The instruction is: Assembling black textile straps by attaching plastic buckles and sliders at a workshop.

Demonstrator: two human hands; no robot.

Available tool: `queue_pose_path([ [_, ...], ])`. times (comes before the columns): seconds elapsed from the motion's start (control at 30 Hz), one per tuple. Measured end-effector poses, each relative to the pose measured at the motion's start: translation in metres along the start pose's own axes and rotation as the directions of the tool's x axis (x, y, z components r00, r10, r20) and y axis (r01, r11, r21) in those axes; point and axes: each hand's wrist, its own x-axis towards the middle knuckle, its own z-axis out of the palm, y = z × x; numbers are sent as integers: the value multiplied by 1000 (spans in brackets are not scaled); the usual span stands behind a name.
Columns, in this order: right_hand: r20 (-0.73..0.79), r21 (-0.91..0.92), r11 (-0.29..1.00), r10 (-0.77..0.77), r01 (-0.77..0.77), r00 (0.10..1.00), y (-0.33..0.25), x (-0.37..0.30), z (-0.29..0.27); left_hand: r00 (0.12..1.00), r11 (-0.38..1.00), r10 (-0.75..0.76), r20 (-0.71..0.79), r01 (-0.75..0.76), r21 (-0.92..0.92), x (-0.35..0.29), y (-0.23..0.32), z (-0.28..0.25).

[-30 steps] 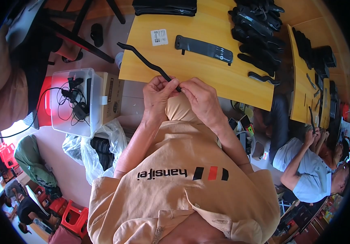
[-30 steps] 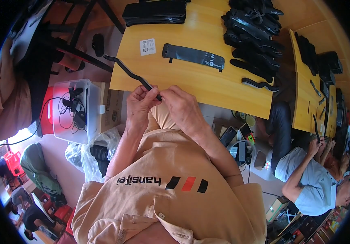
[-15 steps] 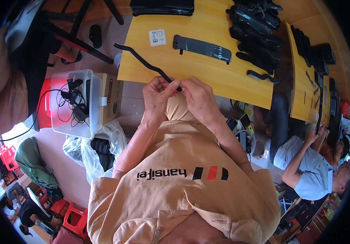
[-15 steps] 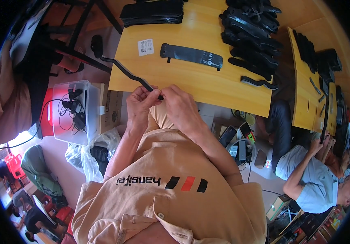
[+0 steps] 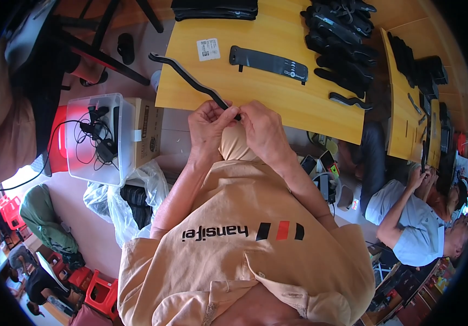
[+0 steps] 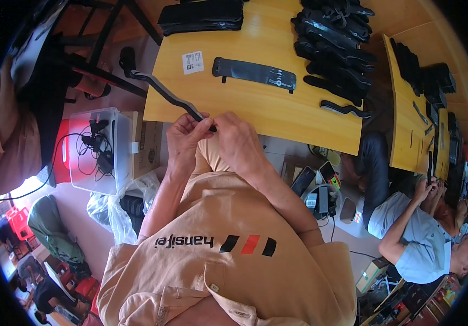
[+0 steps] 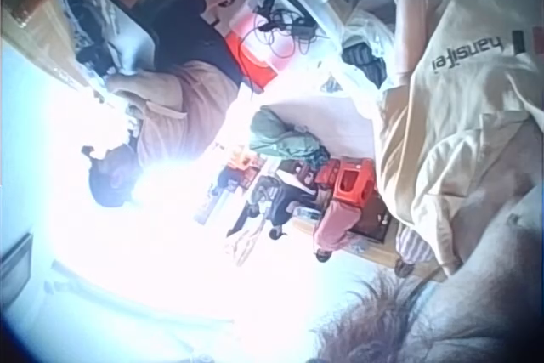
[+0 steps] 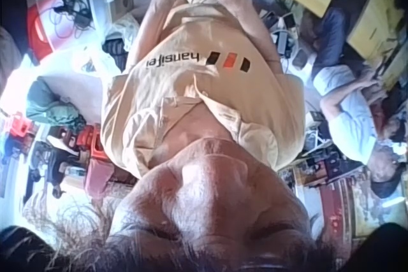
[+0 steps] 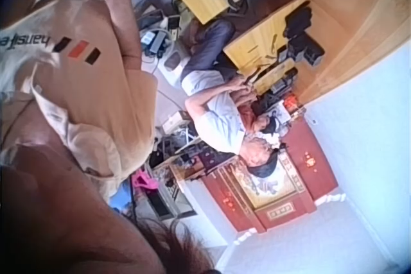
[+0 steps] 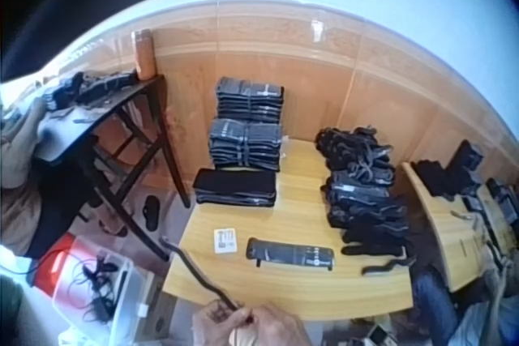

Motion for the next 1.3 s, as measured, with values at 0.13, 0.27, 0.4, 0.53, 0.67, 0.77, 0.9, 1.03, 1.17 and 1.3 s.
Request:
queue_pose_path([
  [0.13,71,153,981,109,-119,991,8,1,2,1000,998,6,26,-7,55,0,-1,-3],
  [0.27,78,112,989,84,-92,993,2,0,0,999,996,8,47,-12,92,1,0,-6],
  [0.4,8,-2,1000,-6,6,1000,-2,-4,4,999,999,-25,25,24,41,4,-3,-9],
  [0.53,7,4,1000,-20,20,1000,-1,-2,4,999,998,-44,25,43,35,3,-1,-9],
  [0.67,43,81,994,65,-68,997,6,7,5,998,997,-69,9,69,-30,7,-2,-5],
  [0.77,62,105,991,80,-86,995,3,10,4,1000,1000,-28,-8,28,0,6,2,-6],
  [0.9,0,54,999,1,-1,1000,0,8,5,999,998,31,28,-32,47,12,0,-8],
  [1.03,13,109,993,43,-44,999,0,1,11,983,965,-49,179,1,263,8,-5,-21],
  [1.17,-5,69,998,-15,15,1000,5,-7,14,982,844,-48,181,-57,533,-3,-4,-21],
  [1.3,35,73,996,-46,44,998,2,-7,13,975,745,-56,214,-102,659,-9,9,-23],
])
